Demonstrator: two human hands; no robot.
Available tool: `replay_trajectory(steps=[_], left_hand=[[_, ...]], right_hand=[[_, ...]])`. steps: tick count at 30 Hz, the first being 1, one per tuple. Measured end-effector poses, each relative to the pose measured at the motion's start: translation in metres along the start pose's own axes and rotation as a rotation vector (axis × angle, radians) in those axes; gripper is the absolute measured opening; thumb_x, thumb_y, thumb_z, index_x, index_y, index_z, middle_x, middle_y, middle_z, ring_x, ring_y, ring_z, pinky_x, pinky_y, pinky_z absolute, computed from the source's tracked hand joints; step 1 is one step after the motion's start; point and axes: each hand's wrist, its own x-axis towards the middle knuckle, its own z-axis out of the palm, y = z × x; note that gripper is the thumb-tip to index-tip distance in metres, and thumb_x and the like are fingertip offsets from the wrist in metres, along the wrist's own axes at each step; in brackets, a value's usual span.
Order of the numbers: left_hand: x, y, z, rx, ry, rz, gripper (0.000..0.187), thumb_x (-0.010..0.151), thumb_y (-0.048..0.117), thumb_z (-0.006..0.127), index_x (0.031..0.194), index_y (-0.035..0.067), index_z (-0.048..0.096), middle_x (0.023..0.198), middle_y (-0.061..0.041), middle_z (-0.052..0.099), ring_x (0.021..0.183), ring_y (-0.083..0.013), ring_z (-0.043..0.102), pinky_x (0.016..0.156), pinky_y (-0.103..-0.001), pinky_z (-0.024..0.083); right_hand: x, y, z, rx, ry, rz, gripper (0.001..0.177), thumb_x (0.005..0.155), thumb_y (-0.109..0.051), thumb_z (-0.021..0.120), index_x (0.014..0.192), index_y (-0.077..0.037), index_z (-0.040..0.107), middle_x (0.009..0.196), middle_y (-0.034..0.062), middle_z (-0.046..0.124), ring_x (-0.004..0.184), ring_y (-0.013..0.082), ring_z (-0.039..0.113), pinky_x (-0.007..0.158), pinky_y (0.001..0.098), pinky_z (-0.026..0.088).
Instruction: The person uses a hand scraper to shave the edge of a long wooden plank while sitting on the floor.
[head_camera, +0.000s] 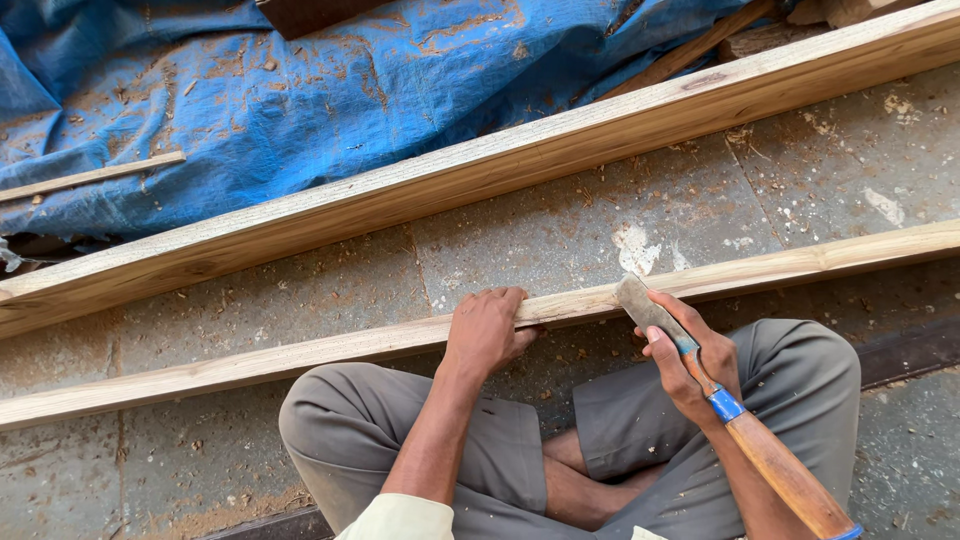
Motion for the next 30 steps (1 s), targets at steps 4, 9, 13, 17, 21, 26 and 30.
replay_trajectory(steps=[4,9,13,17,21,26,30], left_hand=[[0.000,0.001,-0.001,0.001,0.002,-0.004,0.050,0.082,0.038,0.082,0.119,0.008,0.066,0.110,-0.010,0.074,0.105,-0.0275,0.069,0.099,-0.045,0.047],[0.000,0.002,-0.001,0.000,0.031,0.013,0.053,0.080,0.038,0.083,0.120,0.008,0.066,0.111,-0.011,0.073,0.105,-0.0285,0.069,0.099,-0.045,0.047],[0.001,-0.001,-0.001,0.001,0.018,0.016,0.052,0.081,0.038,0.082,0.121,0.009,0.066,0.113,-0.011,0.073,0.106,-0.0280,0.069,0.099,-0.045,0.049],[0.004,-0.002,0.006,0.003,0.026,0.022,0.051,0.081,0.038,0.082,0.120,0.010,0.067,0.113,-0.010,0.074,0.107,-0.0273,0.068,0.100,-0.046,0.048],[0.003,-0.007,0.006,0.035,-0.002,0.009,0.053,0.078,0.038,0.083,0.121,0.011,0.066,0.113,-0.010,0.073,0.106,-0.0275,0.068,0.098,-0.047,0.048],[0.003,0.001,0.004,0.011,0.010,-0.001,0.049,0.082,0.038,0.083,0.118,0.010,0.066,0.108,-0.012,0.073,0.106,-0.0296,0.068,0.097,-0.049,0.048],[-0.004,-0.008,0.005,-0.007,0.097,0.071,0.055,0.073,0.033,0.086,0.118,0.009,0.066,0.110,-0.016,0.072,0.105,-0.0362,0.066,0.091,-0.048,0.050]], right_hand=[[0.002,0.000,0.000,-0.018,-0.009,-0.013,0.043,0.097,-0.013,0.061,0.139,-0.004,0.060,0.099,0.0136,0.078,0.080,0.0130,0.075,0.070,0.0270,0.061],[0.000,-0.001,0.001,-0.017,-0.006,-0.009,0.043,0.096,-0.013,0.061,0.139,-0.005,0.060,0.098,0.0135,0.078,0.080,0.0131,0.075,0.070,0.0271,0.061],[0.002,-0.004,0.003,0.001,0.001,-0.012,0.043,0.096,-0.011,0.061,0.139,-0.004,0.060,0.098,0.0131,0.078,0.080,0.0127,0.073,0.071,0.0267,0.060],[0.001,-0.005,0.001,0.042,0.000,-0.027,0.043,0.097,-0.009,0.060,0.139,-0.003,0.060,0.100,0.0128,0.077,0.082,0.0120,0.072,0.071,0.0257,0.059],[-0.001,0.005,0.003,0.033,-0.015,0.009,0.044,0.096,-0.010,0.061,0.140,-0.003,0.060,0.096,0.0110,0.078,0.079,0.0117,0.073,0.069,0.0249,0.059],[0.003,0.008,-0.006,0.035,-0.031,-0.036,0.044,0.099,-0.010,0.059,0.142,-0.003,0.059,0.110,0.0146,0.075,0.088,0.0136,0.074,0.074,0.0255,0.061],[0.002,-0.010,0.010,0.144,-0.051,-0.011,0.045,0.099,-0.010,0.059,0.144,-0.002,0.056,0.130,0.0178,0.068,0.098,0.0164,0.073,0.074,0.0267,0.061]])
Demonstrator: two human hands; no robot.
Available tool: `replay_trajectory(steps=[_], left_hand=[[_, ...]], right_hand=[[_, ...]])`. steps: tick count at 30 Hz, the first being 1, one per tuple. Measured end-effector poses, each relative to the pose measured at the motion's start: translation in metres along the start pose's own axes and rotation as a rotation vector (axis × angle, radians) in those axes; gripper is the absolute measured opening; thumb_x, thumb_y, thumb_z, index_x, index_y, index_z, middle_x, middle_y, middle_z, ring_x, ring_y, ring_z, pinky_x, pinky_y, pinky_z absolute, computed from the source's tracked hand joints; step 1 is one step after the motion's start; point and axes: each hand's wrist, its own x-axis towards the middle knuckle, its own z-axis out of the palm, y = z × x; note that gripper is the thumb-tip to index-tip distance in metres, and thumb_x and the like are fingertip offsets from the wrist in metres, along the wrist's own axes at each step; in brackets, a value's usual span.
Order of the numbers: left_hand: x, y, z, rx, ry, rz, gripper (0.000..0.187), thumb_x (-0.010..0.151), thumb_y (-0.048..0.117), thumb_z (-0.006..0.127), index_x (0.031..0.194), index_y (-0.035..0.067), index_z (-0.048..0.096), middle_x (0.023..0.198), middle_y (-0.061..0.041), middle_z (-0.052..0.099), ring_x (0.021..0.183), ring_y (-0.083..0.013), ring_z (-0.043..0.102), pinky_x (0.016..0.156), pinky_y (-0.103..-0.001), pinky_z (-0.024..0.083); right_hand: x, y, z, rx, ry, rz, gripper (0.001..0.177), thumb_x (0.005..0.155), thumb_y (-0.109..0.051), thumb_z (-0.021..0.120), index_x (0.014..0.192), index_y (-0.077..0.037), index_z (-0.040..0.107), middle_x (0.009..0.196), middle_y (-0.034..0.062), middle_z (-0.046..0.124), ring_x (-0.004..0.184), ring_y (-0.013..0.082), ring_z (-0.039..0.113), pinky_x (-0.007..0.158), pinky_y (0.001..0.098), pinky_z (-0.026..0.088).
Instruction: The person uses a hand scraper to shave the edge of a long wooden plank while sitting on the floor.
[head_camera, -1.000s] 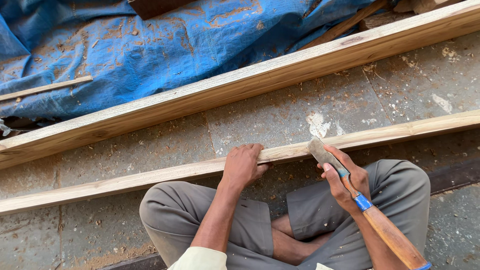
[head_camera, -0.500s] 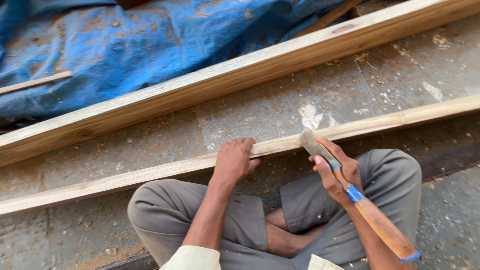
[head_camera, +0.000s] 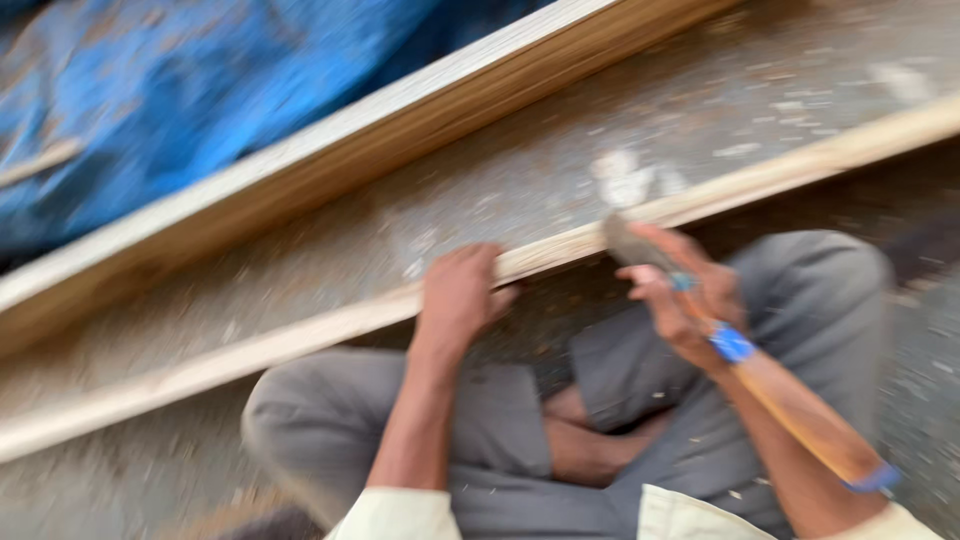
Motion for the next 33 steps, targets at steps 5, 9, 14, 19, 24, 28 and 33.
replay_trajectory(steps=[5,9,14,19,24,28,33], left_hand=[[0.003,0.000,0.021,0.003,-0.001,-0.040,0.054,0.074,0.032,0.087,0.118,0.010,0.066,0.107,-0.017,0.072,0.100,-0.0363,0.067,0.090,-0.049,0.050],[0.013,0.010,-0.011,0.022,0.020,-0.003,0.059,0.068,0.032,0.088,0.117,0.009,0.066,0.107,-0.016,0.072,0.101,-0.0366,0.067,0.087,-0.050,0.050],[0.008,0.008,-0.007,0.043,-0.051,-0.011,0.057,0.072,0.034,0.087,0.120,0.011,0.066,0.109,-0.015,0.073,0.103,-0.0367,0.068,0.089,-0.048,0.052],[0.015,0.004,0.000,0.010,-0.054,-0.078,0.061,0.075,0.037,0.086,0.125,0.012,0.064,0.108,-0.014,0.074,0.099,-0.0361,0.069,0.089,-0.049,0.052],[0.008,0.008,-0.007,0.017,-0.103,-0.124,0.064,0.077,0.036,0.085,0.131,0.010,0.061,0.107,-0.017,0.074,0.096,-0.0350,0.071,0.089,-0.047,0.054],[0.012,0.009,-0.007,0.001,-0.101,-0.116,0.061,0.075,0.031,0.085,0.128,0.010,0.063,0.109,-0.015,0.074,0.096,-0.0333,0.071,0.088,-0.046,0.054],[0.001,0.003,0.000,-0.031,0.005,-0.030,0.049,0.073,0.026,0.084,0.118,0.013,0.070,0.110,-0.009,0.075,0.099,-0.0311,0.071,0.088,-0.046,0.053]], right_hand=[[-0.018,0.010,-0.009,-0.165,0.054,0.082,0.045,0.099,-0.012,0.060,0.142,-0.001,0.059,0.110,0.0114,0.075,0.089,0.0146,0.073,0.077,0.0266,0.060],[0.007,0.001,-0.013,-0.101,0.035,-0.021,0.043,0.098,-0.011,0.063,0.139,0.002,0.060,0.103,0.0125,0.074,0.085,0.0138,0.069,0.076,0.0267,0.057],[-0.005,-0.002,-0.011,-0.243,0.098,-0.058,0.039,0.100,-0.010,0.062,0.136,0.003,0.063,0.099,0.0127,0.075,0.086,0.0163,0.073,0.080,0.0275,0.057],[-0.008,-0.020,-0.023,-0.287,0.202,-0.127,0.039,0.105,-0.014,0.062,0.140,0.003,0.061,0.107,0.0133,0.075,0.096,0.0173,0.074,0.085,0.0281,0.059],[-0.014,-0.027,-0.021,-0.323,0.289,-0.263,0.040,0.110,-0.016,0.060,0.145,0.001,0.059,0.113,0.0155,0.074,0.093,0.0159,0.075,0.080,0.0273,0.061],[-0.004,-0.033,-0.018,-0.614,0.126,-0.319,0.032,0.102,-0.013,0.062,0.131,0.002,0.067,0.108,0.0216,0.075,0.100,0.0274,0.076,0.087,0.0362,0.061],[-0.007,-0.041,-0.012,-0.295,0.291,-0.119,0.033,0.098,-0.014,0.058,0.127,0.001,0.065,0.096,0.0167,0.074,0.086,0.0209,0.075,0.080,0.0298,0.059]])
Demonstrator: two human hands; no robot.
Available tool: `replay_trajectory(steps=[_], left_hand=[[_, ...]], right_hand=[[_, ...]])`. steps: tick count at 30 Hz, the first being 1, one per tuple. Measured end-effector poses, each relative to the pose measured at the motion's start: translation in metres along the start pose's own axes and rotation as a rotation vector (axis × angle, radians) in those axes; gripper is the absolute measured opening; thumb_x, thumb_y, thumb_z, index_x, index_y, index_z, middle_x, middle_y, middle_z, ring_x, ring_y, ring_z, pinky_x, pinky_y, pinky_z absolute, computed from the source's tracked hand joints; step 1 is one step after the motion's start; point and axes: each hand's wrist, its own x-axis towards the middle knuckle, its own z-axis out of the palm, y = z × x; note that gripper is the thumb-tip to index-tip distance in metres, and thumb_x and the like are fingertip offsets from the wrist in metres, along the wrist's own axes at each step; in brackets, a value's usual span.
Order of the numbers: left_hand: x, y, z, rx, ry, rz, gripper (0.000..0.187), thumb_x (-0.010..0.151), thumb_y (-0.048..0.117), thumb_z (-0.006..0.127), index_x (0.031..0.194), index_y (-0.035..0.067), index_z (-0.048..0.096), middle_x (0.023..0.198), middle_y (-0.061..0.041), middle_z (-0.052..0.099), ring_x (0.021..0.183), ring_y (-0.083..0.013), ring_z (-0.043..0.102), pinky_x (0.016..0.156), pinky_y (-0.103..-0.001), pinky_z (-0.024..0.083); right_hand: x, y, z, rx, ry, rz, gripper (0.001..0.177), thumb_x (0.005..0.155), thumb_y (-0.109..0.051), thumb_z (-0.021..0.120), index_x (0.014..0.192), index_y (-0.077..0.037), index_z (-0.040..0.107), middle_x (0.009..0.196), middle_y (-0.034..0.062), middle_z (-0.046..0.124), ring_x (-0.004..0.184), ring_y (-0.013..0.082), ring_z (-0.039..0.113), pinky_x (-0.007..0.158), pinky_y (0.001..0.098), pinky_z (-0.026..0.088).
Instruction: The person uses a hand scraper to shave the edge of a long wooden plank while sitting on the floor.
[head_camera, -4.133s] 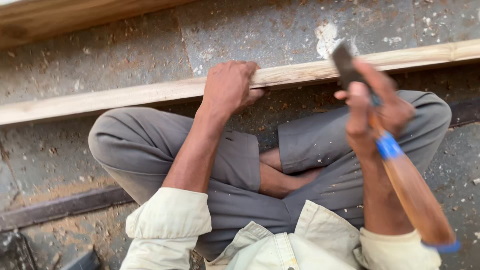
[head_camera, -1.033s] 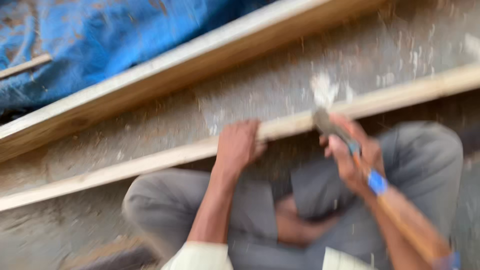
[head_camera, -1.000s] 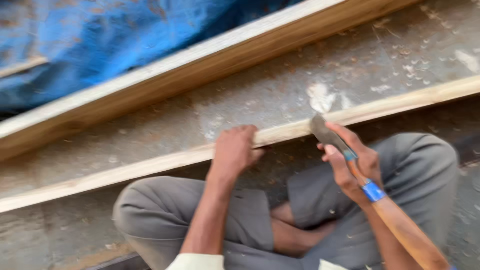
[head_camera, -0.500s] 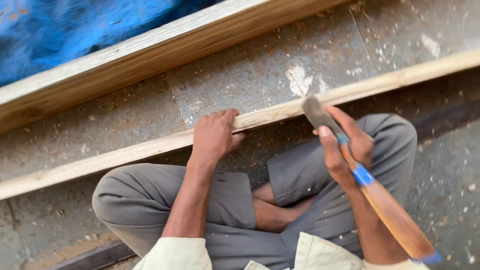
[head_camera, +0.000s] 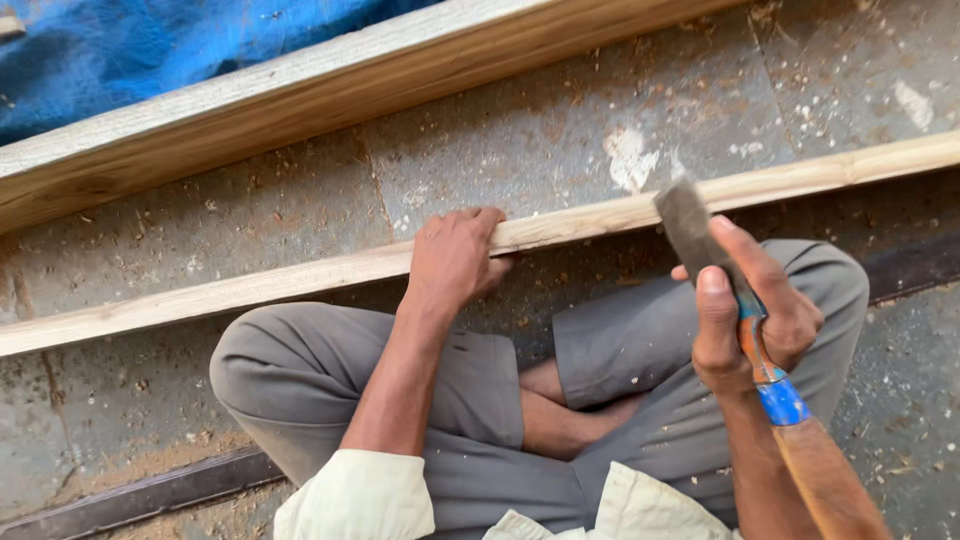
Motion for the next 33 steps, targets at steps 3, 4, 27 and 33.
replay_trajectory(steps=[3,4,27,33], left_hand=[[0.008,0.002,-0.004,-0.001,-0.030,-0.022,0.045,0.075,0.028,0.085,0.114,0.012,0.070,0.110,-0.007,0.074,0.099,-0.0304,0.071,0.089,-0.046,0.052],[0.011,0.003,-0.005,0.000,-0.060,-0.043,0.046,0.075,0.029,0.085,0.115,0.011,0.070,0.111,-0.008,0.074,0.099,-0.0308,0.070,0.089,-0.046,0.053],[0.007,0.001,-0.006,0.037,-0.110,-0.077,0.044,0.077,0.026,0.082,0.117,0.014,0.071,0.108,-0.010,0.074,0.096,-0.0295,0.071,0.087,-0.045,0.055],[0.013,0.005,-0.014,-0.022,-0.026,-0.030,0.044,0.075,0.029,0.084,0.114,0.015,0.071,0.109,-0.011,0.074,0.102,-0.0323,0.069,0.089,-0.047,0.052]], right_hand=[[0.007,0.006,0.004,-0.220,-0.129,-0.300,0.026,0.106,-0.011,0.063,0.127,0.002,0.069,0.117,0.0215,0.076,0.102,0.0278,0.077,0.090,0.0332,0.060],[0.009,0.009,0.004,-0.215,-0.139,-0.288,0.027,0.105,-0.012,0.063,0.128,0.002,0.069,0.117,0.0212,0.075,0.102,0.0276,0.077,0.090,0.0336,0.061],[0.020,0.017,0.007,0.008,-0.024,-0.008,0.032,0.102,-0.013,0.060,0.132,-0.004,0.066,0.108,0.0153,0.075,0.091,0.0235,0.077,0.081,0.0301,0.061],[0.028,0.019,0.007,-0.295,-0.185,-0.336,0.029,0.103,-0.010,0.065,0.131,-0.001,0.068,0.110,0.0191,0.075,0.103,0.0294,0.076,0.097,0.0367,0.060]])
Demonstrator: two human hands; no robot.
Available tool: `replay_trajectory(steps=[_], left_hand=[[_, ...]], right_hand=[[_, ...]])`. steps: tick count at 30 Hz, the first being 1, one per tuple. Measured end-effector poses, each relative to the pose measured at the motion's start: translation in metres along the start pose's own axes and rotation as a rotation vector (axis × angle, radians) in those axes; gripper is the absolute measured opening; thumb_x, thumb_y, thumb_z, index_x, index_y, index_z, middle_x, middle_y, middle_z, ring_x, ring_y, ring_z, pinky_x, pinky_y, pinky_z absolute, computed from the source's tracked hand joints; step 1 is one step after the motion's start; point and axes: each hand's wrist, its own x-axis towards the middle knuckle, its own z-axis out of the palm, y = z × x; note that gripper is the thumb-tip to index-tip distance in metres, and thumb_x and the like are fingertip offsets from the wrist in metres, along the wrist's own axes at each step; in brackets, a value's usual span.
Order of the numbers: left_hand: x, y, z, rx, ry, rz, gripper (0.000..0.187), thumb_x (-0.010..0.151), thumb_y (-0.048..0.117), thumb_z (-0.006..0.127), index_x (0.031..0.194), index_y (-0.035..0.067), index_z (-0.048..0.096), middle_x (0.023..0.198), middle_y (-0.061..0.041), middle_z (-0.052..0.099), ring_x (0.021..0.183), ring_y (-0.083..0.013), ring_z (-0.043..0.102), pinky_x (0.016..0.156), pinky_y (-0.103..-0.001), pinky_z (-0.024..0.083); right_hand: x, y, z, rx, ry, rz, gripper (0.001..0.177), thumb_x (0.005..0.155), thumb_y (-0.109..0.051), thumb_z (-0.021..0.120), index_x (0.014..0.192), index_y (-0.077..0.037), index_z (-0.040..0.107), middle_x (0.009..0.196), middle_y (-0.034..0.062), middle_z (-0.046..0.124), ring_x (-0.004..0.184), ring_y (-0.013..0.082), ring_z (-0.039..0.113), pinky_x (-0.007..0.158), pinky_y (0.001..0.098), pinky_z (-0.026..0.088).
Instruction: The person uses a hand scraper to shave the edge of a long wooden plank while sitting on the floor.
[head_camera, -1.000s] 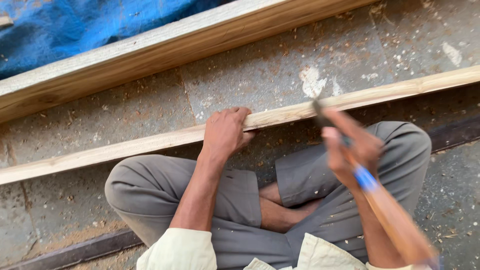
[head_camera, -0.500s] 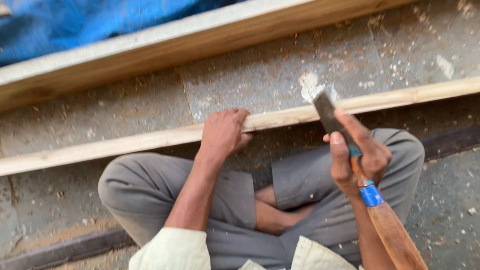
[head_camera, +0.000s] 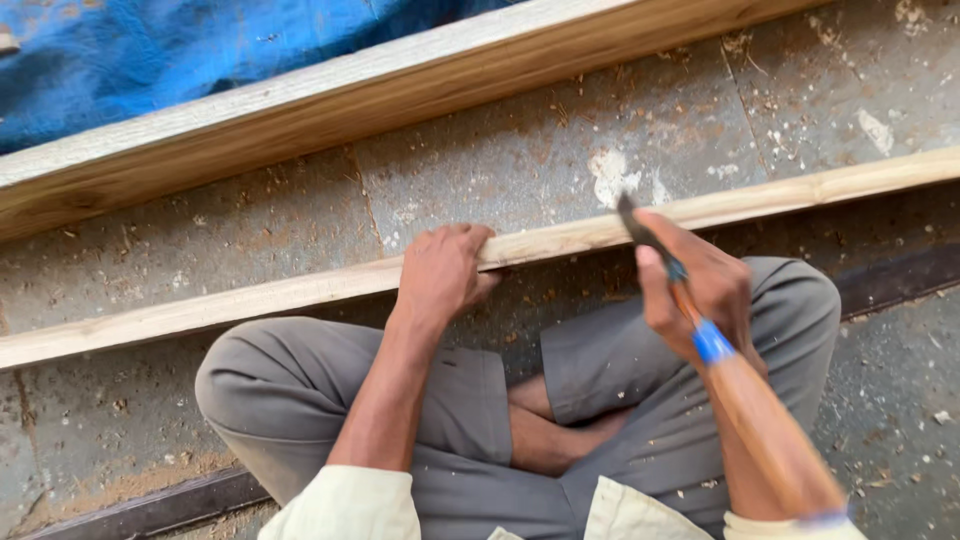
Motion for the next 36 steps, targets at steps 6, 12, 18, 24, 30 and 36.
replay_trajectory(steps=[6,12,18,24,30,36], left_hand=[[-0.010,-0.003,0.007,0.001,0.022,0.018,0.046,0.074,0.030,0.085,0.116,0.014,0.072,0.111,-0.010,0.074,0.104,-0.0330,0.068,0.090,-0.047,0.052],[-0.007,-0.006,0.009,0.005,-0.019,-0.001,0.049,0.073,0.030,0.086,0.117,0.013,0.071,0.111,-0.011,0.074,0.104,-0.0317,0.069,0.091,-0.047,0.052],[-0.001,-0.003,0.007,-0.003,0.007,-0.003,0.052,0.073,0.031,0.087,0.120,0.014,0.071,0.114,-0.011,0.073,0.103,-0.0295,0.069,0.091,-0.046,0.052],[-0.007,-0.005,0.011,0.003,-0.001,0.013,0.050,0.074,0.030,0.086,0.119,0.014,0.072,0.112,-0.010,0.074,0.103,-0.0294,0.069,0.091,-0.046,0.051],[-0.010,-0.006,0.009,0.028,-0.005,0.028,0.049,0.073,0.030,0.087,0.116,0.012,0.071,0.106,-0.011,0.074,0.102,-0.0318,0.068,0.088,-0.046,0.052],[-0.003,-0.002,0.005,0.026,-0.007,-0.007,0.047,0.073,0.029,0.087,0.115,0.014,0.072,0.106,-0.010,0.074,0.099,-0.0314,0.069,0.086,-0.047,0.052]], right_hand=[[-0.011,-0.002,-0.003,0.033,-0.104,0.233,0.036,0.099,-0.009,0.066,0.134,0.000,0.069,0.090,0.0175,0.074,0.083,0.0239,0.075,0.080,0.0346,0.058],[-0.007,-0.009,-0.003,0.242,0.210,0.170,0.034,0.110,-0.012,0.058,0.142,-0.003,0.062,0.101,0.0122,0.075,0.088,0.0172,0.077,0.080,0.0261,0.060],[-0.005,-0.004,-0.003,0.060,0.065,0.143,0.034,0.102,-0.010,0.062,0.134,-0.002,0.067,0.094,0.0137,0.077,0.086,0.0221,0.078,0.078,0.0329,0.059],[-0.010,-0.010,-0.004,0.122,-0.141,0.295,0.039,0.098,-0.010,0.063,0.136,-0.001,0.067,0.082,0.0139,0.076,0.075,0.0208,0.077,0.072,0.0328,0.059],[-0.018,-0.008,-0.003,0.233,0.154,0.158,0.036,0.109,-0.011,0.056,0.142,-0.002,0.062,0.113,0.0168,0.076,0.084,0.0201,0.078,0.075,0.0277,0.061],[-0.024,0.000,-0.001,0.092,0.128,0.090,0.031,0.111,-0.011,0.058,0.139,0.001,0.063,0.115,0.0214,0.075,0.090,0.0232,0.079,0.078,0.0300,0.063]])
